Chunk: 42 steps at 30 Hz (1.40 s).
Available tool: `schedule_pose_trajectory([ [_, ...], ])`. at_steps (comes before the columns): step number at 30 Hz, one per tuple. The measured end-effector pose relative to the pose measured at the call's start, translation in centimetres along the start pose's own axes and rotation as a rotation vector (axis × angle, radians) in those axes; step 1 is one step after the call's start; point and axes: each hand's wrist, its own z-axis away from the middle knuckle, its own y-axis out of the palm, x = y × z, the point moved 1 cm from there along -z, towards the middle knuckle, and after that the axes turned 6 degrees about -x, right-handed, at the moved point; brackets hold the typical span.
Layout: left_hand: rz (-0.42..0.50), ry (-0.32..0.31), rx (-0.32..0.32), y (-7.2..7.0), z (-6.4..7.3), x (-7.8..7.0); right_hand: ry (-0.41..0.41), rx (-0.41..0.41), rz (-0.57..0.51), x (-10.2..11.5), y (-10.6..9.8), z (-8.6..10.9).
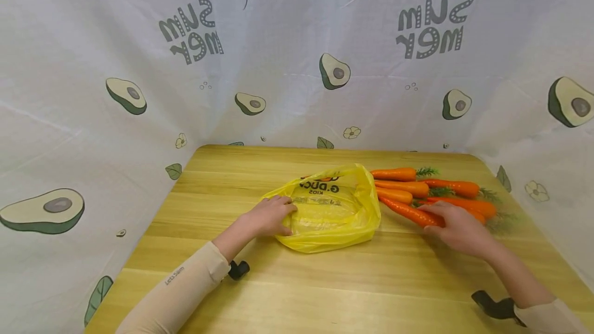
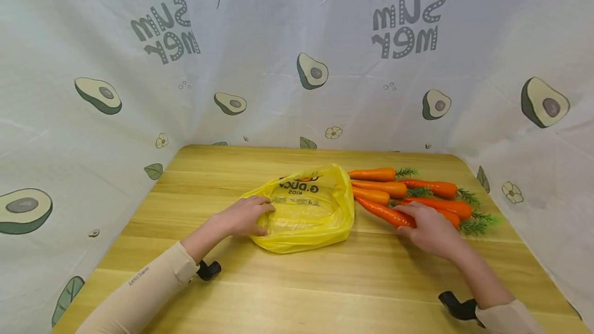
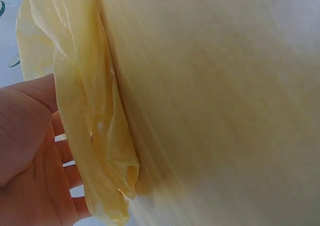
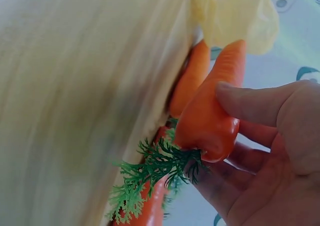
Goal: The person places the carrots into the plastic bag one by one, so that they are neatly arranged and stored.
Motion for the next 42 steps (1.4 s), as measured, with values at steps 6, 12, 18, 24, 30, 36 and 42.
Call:
schedule_pose_trajectory([
  [6, 0.009, 0.001, -0.004, -0.1, 0.1, -0.2, -0.029, -0.013, -0.004, 0.1, -0.9, -0.1],
  [12, -0.007, -0.002, -0.005, 0.0, -0.1, -0.3, -0.025, -0.017, 0.009, 0.2, -1.9, -0.5],
  [18, -0.011, -0.011, 0.002, 0.1, -0.3, -0.3, -0.039, -0.019, 0.012, 0.8, -2.9, -1.1],
  [24, -0.022, -0.012, 0.008, 0.0, -0.3, -0.3, -0.050, -0.028, -0.004, 1.9, -3.7, -1.9],
  [30, -0.023, -0.001, 0.008, 0.0, -0.2, -0.3, -0.085, -0.041, 0.005, 2.9, -4.4, -2.2],
  [36, -0.019, 0.011, -0.012, 0.1, -0.1, -0.2, -0.095, -0.041, -0.013, 4.0, -4.9, -2.7],
  [42, -0.004, 0.018, -0.032, 0.1, -0.1, -0.1, -0.112, -0.039, -0.026, 4.9, -5.1, -3.4],
])
